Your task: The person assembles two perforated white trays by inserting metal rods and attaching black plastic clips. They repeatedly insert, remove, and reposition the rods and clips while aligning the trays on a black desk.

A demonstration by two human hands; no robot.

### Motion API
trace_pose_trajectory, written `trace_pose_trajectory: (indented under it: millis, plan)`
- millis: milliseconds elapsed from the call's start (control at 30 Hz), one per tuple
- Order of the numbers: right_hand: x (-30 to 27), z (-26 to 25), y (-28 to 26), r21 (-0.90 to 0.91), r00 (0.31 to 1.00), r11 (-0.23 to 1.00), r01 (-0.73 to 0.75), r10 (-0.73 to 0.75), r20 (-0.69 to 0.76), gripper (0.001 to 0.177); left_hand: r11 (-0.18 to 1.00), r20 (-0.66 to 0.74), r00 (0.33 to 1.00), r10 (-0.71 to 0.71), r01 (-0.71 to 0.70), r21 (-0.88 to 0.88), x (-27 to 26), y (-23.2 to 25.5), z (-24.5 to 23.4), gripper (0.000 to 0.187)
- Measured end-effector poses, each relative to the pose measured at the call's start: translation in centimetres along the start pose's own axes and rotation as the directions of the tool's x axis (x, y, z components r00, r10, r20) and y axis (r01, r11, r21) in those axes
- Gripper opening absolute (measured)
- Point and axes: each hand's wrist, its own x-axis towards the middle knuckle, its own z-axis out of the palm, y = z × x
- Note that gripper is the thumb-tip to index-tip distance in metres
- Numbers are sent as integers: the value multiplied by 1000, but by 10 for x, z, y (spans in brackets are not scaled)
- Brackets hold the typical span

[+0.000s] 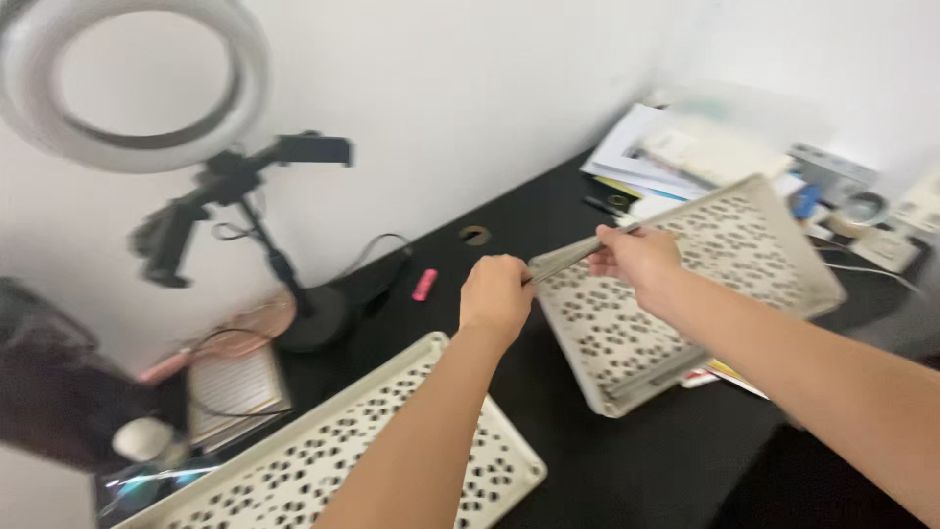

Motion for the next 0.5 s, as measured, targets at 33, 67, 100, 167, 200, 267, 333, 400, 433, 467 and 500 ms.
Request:
trace_pose_trajectory:
  millis: [33,67,100,167,200,267,333,400,433,467,500]
  plan:
    - [7,-18,3,6,999,999,-34,34,-43,23,1000,60,998,-24,24,-7,4,13,8,14]
    - [13,-35,6,14,994,998,-66,67,-86,22,999,120,992,-47,48,-11,9,25,16,16]
    - [18,-50,11,27,987,995,-99,101,-125,20,997,179,981,-69,72,-8,12,34,23,19]
    - [21,-74,29,23,987,995,-101,103,-122,21,996,271,959,-87,92,-6,9,46,41,14]
    - [21,-84,37,22,987,995,-102,104,-120,21,995,316,944,-96,102,-2,8,49,51,12]
    - [18,-99,56,-122,984,984,-132,116,-132,26,996,296,951,-83,85,6,2,51,72,15]
    - [11,-108,73,-213,979,962,-172,142,-149,30,996,297,951,-85,70,63,-6,50,93,16]
    - [6,-112,86,-252,971,944,-212,174,-166,34,984,306,946,-104,52,171,-10,48,110,14]
    - [5,-113,91,-261,974,944,-201,166,-151,34,976,286,955,-77,14,216,-9,46,116,12]
    - [4,-112,96,-270,978,944,-191,159,-136,35,965,267,962,-49,-24,261,-9,44,120,10]
    - [2,-112,100,-280,981,943,-183,156,-116,36,949,250,968,-25,-55,309,-10,44,123,9]
